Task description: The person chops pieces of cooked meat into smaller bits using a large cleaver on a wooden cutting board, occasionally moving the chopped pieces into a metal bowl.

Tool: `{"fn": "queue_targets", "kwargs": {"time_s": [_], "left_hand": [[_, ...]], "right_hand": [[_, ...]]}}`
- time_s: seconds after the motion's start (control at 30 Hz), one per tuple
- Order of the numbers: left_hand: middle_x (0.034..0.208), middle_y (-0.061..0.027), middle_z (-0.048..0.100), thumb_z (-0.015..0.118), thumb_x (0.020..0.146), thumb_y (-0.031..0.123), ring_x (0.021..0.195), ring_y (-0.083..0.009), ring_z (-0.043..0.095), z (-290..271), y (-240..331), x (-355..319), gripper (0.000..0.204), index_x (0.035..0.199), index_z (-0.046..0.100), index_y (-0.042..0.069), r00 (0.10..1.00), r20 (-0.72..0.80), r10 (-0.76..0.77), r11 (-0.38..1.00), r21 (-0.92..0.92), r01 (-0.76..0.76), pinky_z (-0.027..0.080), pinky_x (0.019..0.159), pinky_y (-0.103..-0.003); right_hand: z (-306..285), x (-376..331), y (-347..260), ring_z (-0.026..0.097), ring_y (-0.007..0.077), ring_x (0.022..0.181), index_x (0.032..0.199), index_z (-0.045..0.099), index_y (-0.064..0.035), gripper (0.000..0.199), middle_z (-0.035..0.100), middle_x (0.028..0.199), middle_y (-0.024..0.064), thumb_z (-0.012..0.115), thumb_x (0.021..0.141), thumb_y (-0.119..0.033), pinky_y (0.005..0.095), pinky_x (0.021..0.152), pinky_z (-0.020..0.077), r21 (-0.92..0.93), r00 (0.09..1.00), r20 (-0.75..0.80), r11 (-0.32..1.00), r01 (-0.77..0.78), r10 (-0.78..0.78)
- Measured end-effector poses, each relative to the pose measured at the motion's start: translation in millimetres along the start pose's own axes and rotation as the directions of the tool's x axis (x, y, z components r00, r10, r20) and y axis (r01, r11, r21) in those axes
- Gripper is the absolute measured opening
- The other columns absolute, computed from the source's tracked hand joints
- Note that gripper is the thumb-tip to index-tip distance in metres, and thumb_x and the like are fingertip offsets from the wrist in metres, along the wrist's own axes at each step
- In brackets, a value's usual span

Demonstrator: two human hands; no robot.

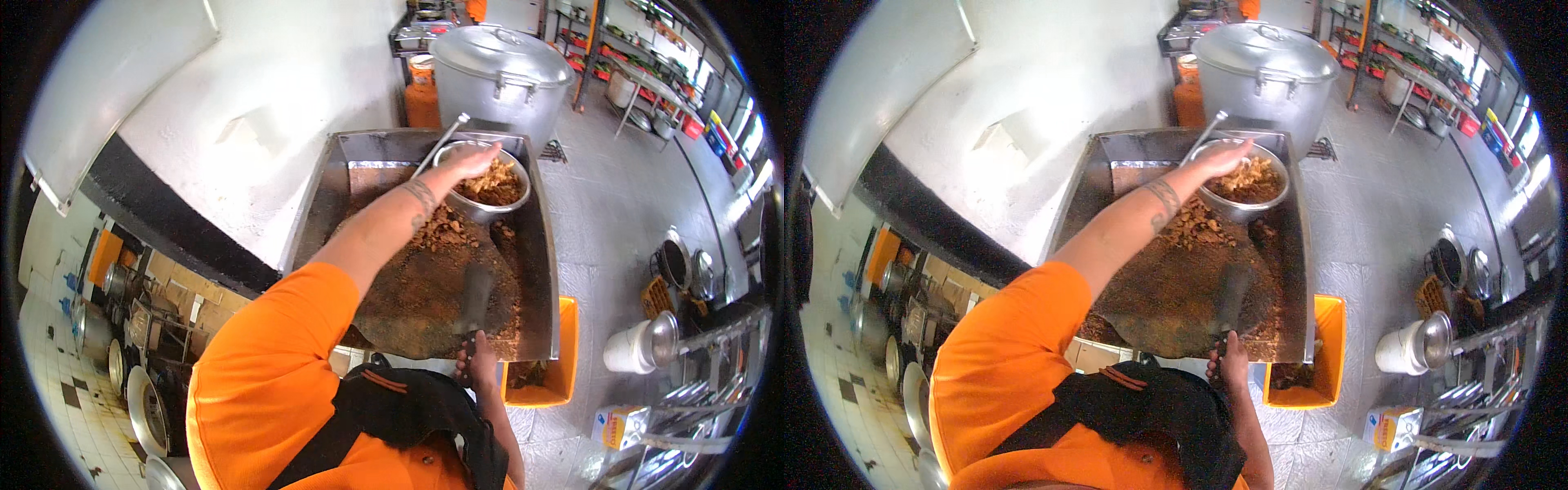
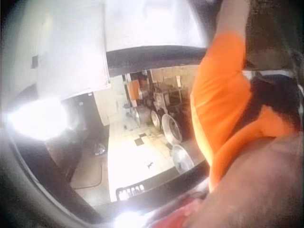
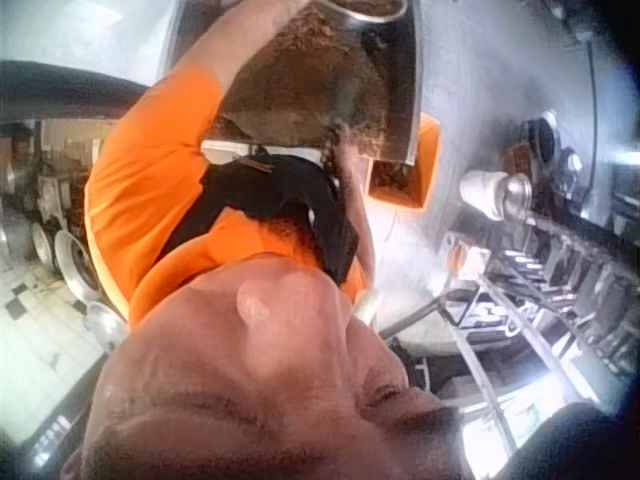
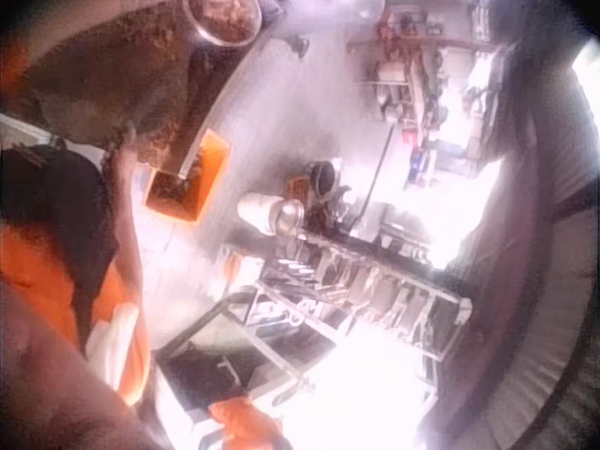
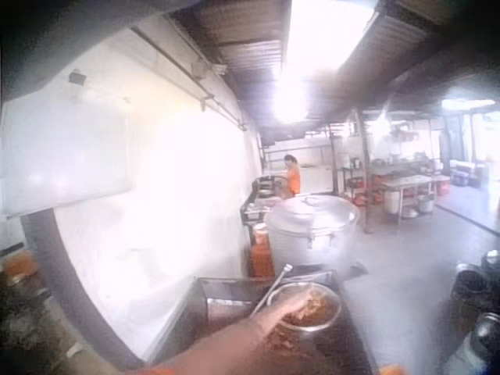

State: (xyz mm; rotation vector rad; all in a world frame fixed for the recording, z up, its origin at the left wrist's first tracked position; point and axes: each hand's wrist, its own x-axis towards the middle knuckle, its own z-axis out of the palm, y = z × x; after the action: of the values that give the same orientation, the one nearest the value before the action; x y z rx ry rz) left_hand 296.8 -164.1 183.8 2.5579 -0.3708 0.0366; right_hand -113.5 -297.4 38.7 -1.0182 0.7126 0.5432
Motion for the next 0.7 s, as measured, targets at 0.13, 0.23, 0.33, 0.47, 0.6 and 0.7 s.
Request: {"fn": "queue_targets", "kwargs": {"time_s": [0.13, 0.23, 0.33, 0.47, 0.6, 0.7], "left_hand": [[0.121, -0.0212, 0.067, 0.069, 0.091, 0.028, 0.113, -0.0394, 0.064, -1, -42, -35, 0.036, 0.119, 0.067, 0.005, 0.821, -0.523, 0.227, 0.966, 0.013, -0.258, 0.050, 0.098, -0.046], [0.113, -0.0168, 0.068, 0.072, 0.082, 0.012, 0.104, -0.0361, 0.064, 29, -75, -96, 0.030, 0.112, 0.068, 0.004, 0.931, -0.349, 0.106, 0.989, -0.061, -0.135, 0.053, 0.092, -0.044], [0.106, -0.0169, 0.070, 0.072, 0.084, 0.012, 0.098, -0.0357, 0.064, 77, -104, -153, 0.025, 0.108, 0.072, 0.004, 0.829, -0.222, 0.513, 0.853, 0.023, -0.521, 0.054, 0.088, -0.047], [0.098, -0.0167, 0.072, 0.070, 0.089, 0.015, 0.089, -0.0348, 0.068, 103, -134, -160, 0.026, 0.111, 0.073, 0.004, 0.883, -0.201, 0.424, 0.903, 0.168, -0.395, 0.056, 0.082, -0.047], [0.104, -0.0160, 0.073, 0.069, 0.094, 0.022, 0.090, -0.0317, 0.072, 87, -105, -189, 0.028, 0.115, 0.069, 0.004, 0.990, -0.011, -0.138, 0.947, -0.295, 0.129, 0.055, 0.084, -0.042], [0.088, -0.0159, 0.074, 0.069, 0.097, 0.030, 0.085, -0.0288, 0.074, 54, -111, -256, 0.032, 0.111, 0.070, 0.000, 0.911, 0.212, -0.353, 0.820, -0.399, 0.410, 0.057, 0.075, -0.042]], "right_hand": [[-5, 1, -1, 0.048, 0.0169, 0.050, 0.102, 0.055, -0.0105, 0.052, 0.051, 0.067, 0.0021, 0.047, 0.101, -0.062, 0.0339, 0.044, 0.0405, 0.037, 1.000, 0.007, 0.999, 0.024, -0.024], [-3, -5, -6, 0.048, 0.0168, 0.050, 0.102, 0.056, -0.0099, 0.053, 0.052, 0.067, 0.0024, 0.049, 0.101, -0.063, 0.0341, 0.044, 0.0409, 0.060, 1.000, -0.008, 0.998, 0.017, -0.017], [-3, 6, 1, 0.048, 0.0170, 0.051, 0.100, 0.056, -0.0100, 0.053, 0.052, 0.067, 0.0023, 0.049, 0.100, -0.063, 0.0339, 0.045, 0.0415, 0.026, 0.999, 0.012, 0.999, 0.032, -0.032], [2, 9, 0, 0.048, 0.0169, 0.049, 0.099, 0.057, -0.0102, 0.053, 0.052, 0.066, 0.0020, 0.050, 0.100, -0.063, 0.0345, 0.045, 0.0414, -0.022, 0.999, -0.002, 0.998, 0.053, -0.053], [-13, 15, 4, 0.050, 0.0175, 0.049, 0.097, 0.058, -0.0103, 0.055, 0.053, 0.066, 0.0029, 0.049, 0.100, -0.065, 0.0348, 0.044, 0.0415, -0.029, 0.998, -0.003, 0.997, 0.065, -0.065], [-13, 13, 8, 0.050, 0.0185, 0.047, 0.095, 0.056, -0.0107, 0.055, 0.051, 0.063, 0.0034, 0.046, 0.101, -0.064, 0.0359, 0.043, 0.0417, -0.063, 0.993, 0.011, 0.991, 0.119, -0.118]]}}
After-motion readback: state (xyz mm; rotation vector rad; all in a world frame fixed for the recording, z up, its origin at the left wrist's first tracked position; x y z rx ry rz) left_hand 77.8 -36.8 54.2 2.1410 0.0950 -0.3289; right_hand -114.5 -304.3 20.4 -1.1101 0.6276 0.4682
